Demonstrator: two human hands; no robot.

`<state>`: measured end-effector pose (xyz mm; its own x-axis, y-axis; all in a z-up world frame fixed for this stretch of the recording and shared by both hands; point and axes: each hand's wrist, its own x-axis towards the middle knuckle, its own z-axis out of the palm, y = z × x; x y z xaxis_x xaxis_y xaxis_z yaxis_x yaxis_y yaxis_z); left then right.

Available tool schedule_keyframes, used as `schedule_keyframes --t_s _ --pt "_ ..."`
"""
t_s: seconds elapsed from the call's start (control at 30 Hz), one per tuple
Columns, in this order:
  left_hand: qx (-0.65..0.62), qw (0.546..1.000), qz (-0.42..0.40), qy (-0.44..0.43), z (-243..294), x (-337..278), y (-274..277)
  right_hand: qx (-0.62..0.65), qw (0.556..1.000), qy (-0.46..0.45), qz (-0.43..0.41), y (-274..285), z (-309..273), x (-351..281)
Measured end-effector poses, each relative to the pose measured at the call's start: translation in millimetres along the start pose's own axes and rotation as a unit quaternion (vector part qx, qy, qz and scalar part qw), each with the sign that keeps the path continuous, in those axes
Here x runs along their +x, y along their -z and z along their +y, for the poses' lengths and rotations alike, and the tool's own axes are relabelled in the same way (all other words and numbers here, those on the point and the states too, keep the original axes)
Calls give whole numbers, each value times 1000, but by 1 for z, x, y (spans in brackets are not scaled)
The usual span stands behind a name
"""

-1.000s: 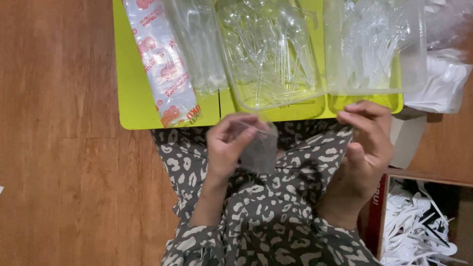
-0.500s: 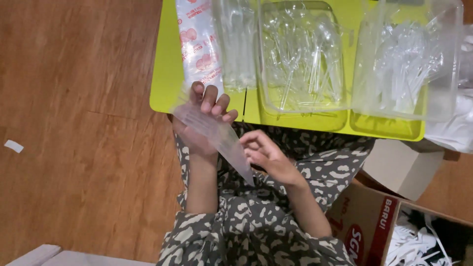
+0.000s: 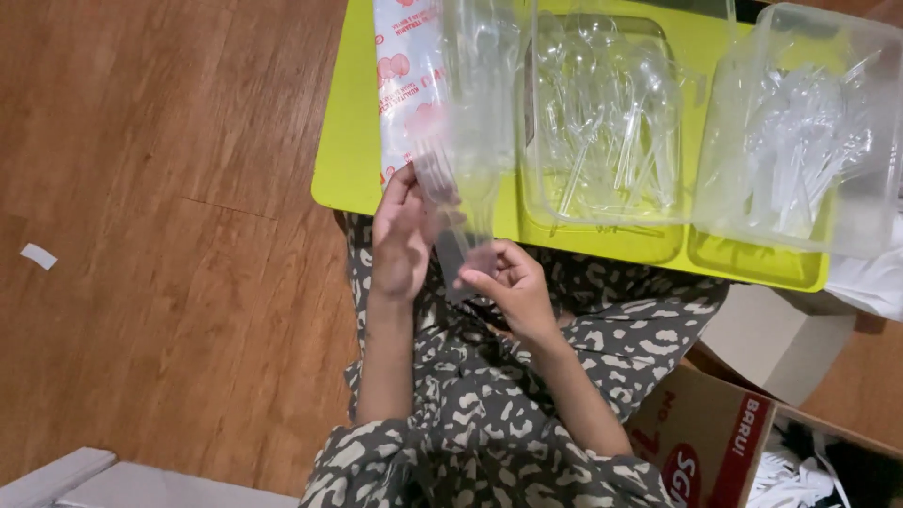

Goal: Bagging individual plastic spoons into small plastic sleeves on a tray

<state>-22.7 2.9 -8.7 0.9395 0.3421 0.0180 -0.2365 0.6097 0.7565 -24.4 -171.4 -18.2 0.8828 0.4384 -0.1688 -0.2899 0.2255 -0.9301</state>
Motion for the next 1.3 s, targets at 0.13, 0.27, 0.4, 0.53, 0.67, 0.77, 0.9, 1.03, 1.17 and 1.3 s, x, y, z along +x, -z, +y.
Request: schedule_keyframes --t_s 0.13,0.27,0.4,0.53,0.67,0.77,0.9,1.03,1.17,1.3 --pt "93 993 32 -57 14 18 -8 -38 999 18 6 -5 -2 3" --pt "132 988 42 -71 38 61 -16 -19 1000 11 -8 4 -2 2" --pt "220 971 30 -90 50 110 -21 -24 999 -16 -31 17 8 -2" --pt "233 969 21 -82 15 165 6 -97 994 -36 -20 13 8 -8" --pt "644 722 66 -244 -3 168 10 -141 989 9 -30 11 12 -16" --pt "767 591 20 -248 6 149 -4 -209 975 70 -28 4 8 -21" --pt "835 527 -92 -129 8 143 -9 -312 931 174 -71 -7 0 -18" --pt "842 513 -98 -134 -5 147 3 -331 900 256 -119 -15 9 -12" --pt "858 489 -96 -122 -6 149 5 -404 842 338 -117 -26 3 -4" --pt "822 524 -45 -217 -25 152 28 -502 739 445 -64 -40 -19 7"
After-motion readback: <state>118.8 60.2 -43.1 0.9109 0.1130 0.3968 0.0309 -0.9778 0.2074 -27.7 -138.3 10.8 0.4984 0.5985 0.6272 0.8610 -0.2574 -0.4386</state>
